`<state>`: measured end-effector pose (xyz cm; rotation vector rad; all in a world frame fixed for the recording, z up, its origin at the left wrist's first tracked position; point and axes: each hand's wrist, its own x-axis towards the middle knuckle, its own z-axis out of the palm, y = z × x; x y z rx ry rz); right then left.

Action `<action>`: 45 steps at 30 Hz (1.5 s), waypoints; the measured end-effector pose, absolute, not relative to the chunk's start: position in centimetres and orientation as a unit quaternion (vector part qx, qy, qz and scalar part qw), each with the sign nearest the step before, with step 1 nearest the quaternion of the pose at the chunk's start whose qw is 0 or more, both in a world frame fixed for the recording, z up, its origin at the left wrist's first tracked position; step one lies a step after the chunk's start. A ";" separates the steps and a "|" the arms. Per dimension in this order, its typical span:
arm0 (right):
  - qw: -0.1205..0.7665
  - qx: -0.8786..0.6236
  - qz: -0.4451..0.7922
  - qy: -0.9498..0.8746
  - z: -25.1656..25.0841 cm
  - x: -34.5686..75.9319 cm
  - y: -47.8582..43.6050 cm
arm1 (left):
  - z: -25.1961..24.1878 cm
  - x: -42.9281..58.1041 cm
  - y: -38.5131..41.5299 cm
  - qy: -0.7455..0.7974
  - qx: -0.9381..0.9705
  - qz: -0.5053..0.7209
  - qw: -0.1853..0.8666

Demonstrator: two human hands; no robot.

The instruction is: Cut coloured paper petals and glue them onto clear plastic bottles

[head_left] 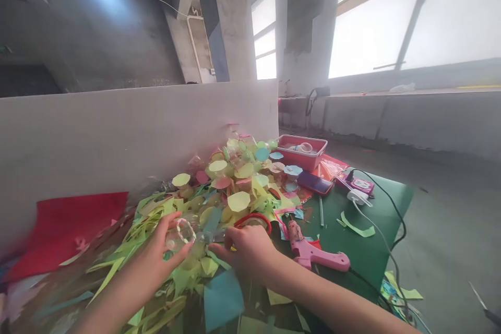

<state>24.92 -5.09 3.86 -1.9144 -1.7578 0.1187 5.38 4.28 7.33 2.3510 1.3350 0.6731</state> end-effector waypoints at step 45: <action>0.470 -0.711 0.264 -0.452 -0.6 38.0 -19.6 | 3.1 12.5 -5.5 0.452 0.742 0.246 0.429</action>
